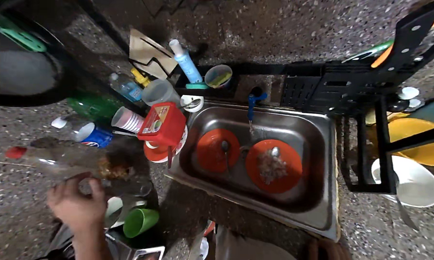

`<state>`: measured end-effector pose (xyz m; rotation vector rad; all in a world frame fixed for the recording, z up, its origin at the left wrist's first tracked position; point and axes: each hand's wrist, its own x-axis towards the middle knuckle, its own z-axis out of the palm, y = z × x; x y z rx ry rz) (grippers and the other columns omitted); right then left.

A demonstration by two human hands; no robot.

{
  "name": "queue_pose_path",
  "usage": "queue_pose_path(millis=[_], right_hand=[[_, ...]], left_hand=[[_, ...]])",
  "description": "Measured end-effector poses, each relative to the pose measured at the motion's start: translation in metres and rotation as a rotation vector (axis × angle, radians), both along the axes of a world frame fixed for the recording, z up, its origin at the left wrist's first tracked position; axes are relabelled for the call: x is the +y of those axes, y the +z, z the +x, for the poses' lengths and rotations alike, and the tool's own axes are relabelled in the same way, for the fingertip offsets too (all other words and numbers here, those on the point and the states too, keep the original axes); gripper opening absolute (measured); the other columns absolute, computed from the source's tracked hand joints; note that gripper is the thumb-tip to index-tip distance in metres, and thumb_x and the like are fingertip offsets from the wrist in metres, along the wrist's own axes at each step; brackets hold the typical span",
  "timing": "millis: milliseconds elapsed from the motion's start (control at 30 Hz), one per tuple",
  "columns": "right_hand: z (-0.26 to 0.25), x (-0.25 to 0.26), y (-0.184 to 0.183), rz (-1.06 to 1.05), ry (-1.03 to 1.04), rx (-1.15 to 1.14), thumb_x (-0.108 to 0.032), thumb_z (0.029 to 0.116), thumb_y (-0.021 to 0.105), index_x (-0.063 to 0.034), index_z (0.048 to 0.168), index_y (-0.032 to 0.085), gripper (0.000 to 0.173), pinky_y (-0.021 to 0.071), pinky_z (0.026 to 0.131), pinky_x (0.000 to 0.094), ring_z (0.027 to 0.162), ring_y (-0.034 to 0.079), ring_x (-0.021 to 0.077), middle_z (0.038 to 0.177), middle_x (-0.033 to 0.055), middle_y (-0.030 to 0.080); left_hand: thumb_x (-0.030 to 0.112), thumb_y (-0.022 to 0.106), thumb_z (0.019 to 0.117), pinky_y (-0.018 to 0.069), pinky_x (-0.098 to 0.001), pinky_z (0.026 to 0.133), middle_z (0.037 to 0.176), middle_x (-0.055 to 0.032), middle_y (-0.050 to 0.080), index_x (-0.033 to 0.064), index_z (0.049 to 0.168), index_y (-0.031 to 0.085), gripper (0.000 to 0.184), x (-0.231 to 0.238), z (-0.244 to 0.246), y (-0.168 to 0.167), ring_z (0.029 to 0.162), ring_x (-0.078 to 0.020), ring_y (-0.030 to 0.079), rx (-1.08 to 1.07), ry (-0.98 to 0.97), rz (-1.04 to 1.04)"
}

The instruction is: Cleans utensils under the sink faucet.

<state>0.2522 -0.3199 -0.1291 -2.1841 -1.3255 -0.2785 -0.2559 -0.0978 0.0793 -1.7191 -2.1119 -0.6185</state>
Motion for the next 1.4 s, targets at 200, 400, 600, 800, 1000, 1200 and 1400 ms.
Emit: queue_pose_path(millis=[200,400,600,800,1000,1200,1400], right_hand=[[-0.002,0.001,0.009,0.007,0.017,0.023,-0.031,0.0904,0.059,-0.0036,0.076,0.07,0.032,0.0555,0.066,0.0474,0.072,0.07,0.0334,0.074,0.015,0.069],[0.001,0.0,0.011,0.005,0.046,0.067,-0.034,0.0926,0.058,-0.0072,0.077,0.071,0.034,0.0569,0.065,0.045,0.073,0.071,0.0292,0.076,0.0113,0.071],[-0.001,0.003,0.004,0.1,-0.022,0.059,-0.035,0.0905,0.057,-0.0113,0.077,0.071,0.03,0.0566,0.063,0.041,0.071,0.07,0.0227,0.075,0.0064,0.071],[-0.005,0.007,0.002,0.096,-0.078,0.015,-0.037,0.0922,0.055,-0.0125,0.074,0.066,0.032,0.053,0.058,0.0433,0.068,0.067,0.0254,0.071,0.0068,0.067],[-0.008,0.009,-0.001,0.119,-0.114,0.019,-0.036,0.0922,0.054,-0.0117,0.073,0.065,0.033,0.0525,0.058,0.0446,0.069,0.068,0.0267,0.071,0.0079,0.068],[-0.007,0.01,-0.001,0.135,-0.132,0.01,-0.036,0.0918,0.055,-0.0099,0.071,0.063,0.034,0.0507,0.055,0.0444,0.065,0.065,0.0282,0.067,0.0088,0.063],[-0.008,0.01,-0.003,0.136,-0.122,0.024,-0.035,0.0929,0.055,-0.0107,0.074,0.066,0.033,0.0518,0.058,0.0439,0.068,0.067,0.0271,0.07,0.0083,0.066]], left_hand=[[0.024,0.06,0.0992,0.0519,-0.0562,0.101,0.115,-0.0178,0.073,0.0067,0.114,0.076,0.028,0.041,0.191,-0.098,0.114,-0.0381,0.067,-0.041,-0.591,-0.353],[0.034,0.068,0.0984,0.043,-0.0539,0.114,0.145,-0.0251,0.055,0.0036,0.152,0.045,0.066,0.13,0.261,-0.197,0.135,-0.0394,0.054,-0.376,-0.273,-0.814],[0.029,0.061,0.102,0.0397,-0.0574,0.115,0.142,-0.0239,0.058,0.0015,0.137,0.06,0.045,0.171,0.273,-0.214,0.136,-0.0391,0.052,-0.312,-0.312,-0.899],[0.034,0.064,0.1005,0.0448,-0.0558,0.11,0.13,-0.0214,0.066,0.0022,0.128,0.067,0.042,0.159,0.294,-0.2,0.126,-0.0362,0.06,-0.365,-0.257,-0.892],[0.027,0.068,0.0989,0.0472,-0.0568,0.106,0.125,-0.0253,0.066,-0.0024,0.124,0.067,0.039,0.158,0.277,-0.21,0.121,-0.0383,0.062,-0.479,-0.337,-0.983],[0.025,0.053,0.1062,0.0456,-0.0542,0.109,0.133,-0.0245,0.062,-0.0026,0.132,0.061,0.039,0.133,0.292,-0.198,0.128,-0.0376,0.059,-0.173,-0.376,-1.041],[0.032,0.034,0.1125,0.0429,-0.0541,0.113,0.141,-0.0237,0.058,-0.0002,0.144,0.052,0.049,0.122,0.31,-0.184,0.133,-0.037,0.056,-0.15,-0.403,-0.966]])
